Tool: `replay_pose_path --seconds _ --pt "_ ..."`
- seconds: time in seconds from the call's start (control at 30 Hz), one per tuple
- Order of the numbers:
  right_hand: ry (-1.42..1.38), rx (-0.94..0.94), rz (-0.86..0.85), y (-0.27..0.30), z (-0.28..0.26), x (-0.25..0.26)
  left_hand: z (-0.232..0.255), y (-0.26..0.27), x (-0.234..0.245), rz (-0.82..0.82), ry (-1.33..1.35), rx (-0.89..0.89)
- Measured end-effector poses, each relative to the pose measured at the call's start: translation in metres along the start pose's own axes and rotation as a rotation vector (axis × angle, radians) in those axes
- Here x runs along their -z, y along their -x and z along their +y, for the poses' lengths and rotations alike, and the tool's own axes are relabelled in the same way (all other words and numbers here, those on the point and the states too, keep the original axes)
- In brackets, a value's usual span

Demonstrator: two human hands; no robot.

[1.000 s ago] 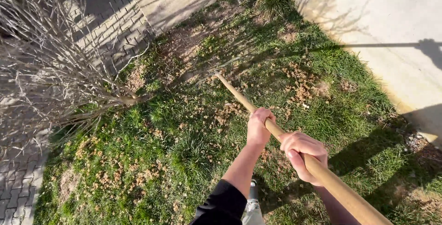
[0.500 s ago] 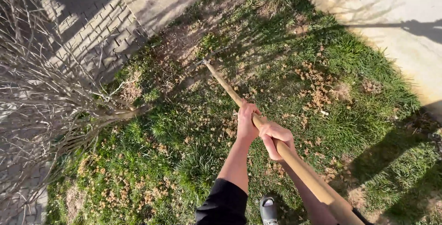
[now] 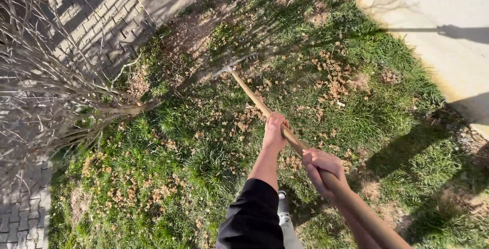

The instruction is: The person uses a rake to gather dry leaves on a grassy area next to a paved walkway. The person repeatedly pulls the rake toward themselves, moving leaves into small piles across the lawn.

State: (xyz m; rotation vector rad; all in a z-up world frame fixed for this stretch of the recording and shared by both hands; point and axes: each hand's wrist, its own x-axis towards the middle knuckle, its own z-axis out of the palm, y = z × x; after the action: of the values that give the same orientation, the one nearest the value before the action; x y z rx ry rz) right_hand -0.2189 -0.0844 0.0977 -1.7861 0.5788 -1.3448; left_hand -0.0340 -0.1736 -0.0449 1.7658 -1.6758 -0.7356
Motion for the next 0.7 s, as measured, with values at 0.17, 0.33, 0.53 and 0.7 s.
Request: replay_pose_path --seconds 0.17,0.33,0.53,0.7 --pt "-0.177 -0.136 0.021 0.123 0.001 0.071 0.064 0.074 -0.057 -0.018 0.016 0.139" --pt "-0.008 0.147 -0.131 0.125 -0.092 0.083 0.085 0.14 -0.093 0.09 0.414 0.154" --pt "-0.144 0.299 0.027 0.13 -0.178 0.11 0.191 0.208 -0.081 0.113 0.145 -0.007" --pt "-0.096 0.325 0.099 0.124 -0.197 0.123 0.214 0.219 -0.075 0.154 0.064 -0.111"
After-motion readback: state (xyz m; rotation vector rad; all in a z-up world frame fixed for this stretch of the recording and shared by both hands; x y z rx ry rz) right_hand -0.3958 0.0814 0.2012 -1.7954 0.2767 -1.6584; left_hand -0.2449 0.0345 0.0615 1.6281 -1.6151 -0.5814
